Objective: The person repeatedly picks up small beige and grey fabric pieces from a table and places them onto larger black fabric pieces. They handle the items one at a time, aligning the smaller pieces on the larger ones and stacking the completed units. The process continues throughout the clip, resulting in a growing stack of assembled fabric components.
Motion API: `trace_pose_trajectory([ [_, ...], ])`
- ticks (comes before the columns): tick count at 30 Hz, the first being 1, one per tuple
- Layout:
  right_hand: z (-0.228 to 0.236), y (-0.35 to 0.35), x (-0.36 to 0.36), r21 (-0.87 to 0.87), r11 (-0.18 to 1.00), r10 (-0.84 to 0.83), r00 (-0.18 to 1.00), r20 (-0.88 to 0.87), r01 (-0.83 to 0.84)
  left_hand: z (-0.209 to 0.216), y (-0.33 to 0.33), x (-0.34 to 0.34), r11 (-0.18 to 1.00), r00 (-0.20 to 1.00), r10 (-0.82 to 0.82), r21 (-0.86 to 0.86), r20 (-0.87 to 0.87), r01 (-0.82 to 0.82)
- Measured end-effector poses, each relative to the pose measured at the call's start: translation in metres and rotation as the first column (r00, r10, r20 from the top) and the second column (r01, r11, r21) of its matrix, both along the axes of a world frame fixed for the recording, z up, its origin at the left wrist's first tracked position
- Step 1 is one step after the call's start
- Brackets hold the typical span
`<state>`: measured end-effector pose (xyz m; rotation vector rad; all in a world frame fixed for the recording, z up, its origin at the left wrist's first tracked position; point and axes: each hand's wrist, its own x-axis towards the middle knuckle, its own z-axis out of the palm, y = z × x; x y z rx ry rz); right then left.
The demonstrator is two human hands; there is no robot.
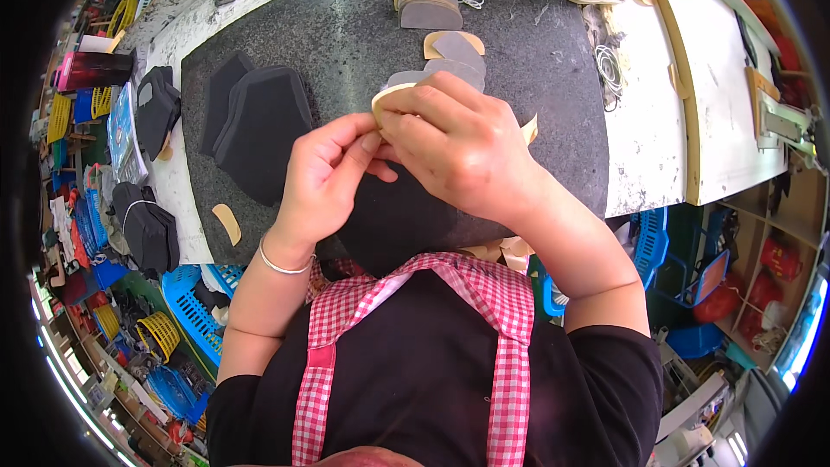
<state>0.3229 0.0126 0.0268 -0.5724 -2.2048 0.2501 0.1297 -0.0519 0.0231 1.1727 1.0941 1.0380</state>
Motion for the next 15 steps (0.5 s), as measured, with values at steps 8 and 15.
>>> trace_pose_trajectory([
  [8, 0.004, -0.008, -0.001, -0.113, 0.993, -0.022, 1.0, 0.014, 0.023, 0.006, 0.0, -0.002, 0.974, 0.957, 0.01, 0.221, -0.291, 0.057],
  [15, 0.006, -0.014, 0.002, -0.288, 0.957, -0.033, 0.997, -0.065, 0.013, 0.001, 0.003, 0.003, 0.95, 0.979, 0.052, 0.311, -0.196, 0.012],
])
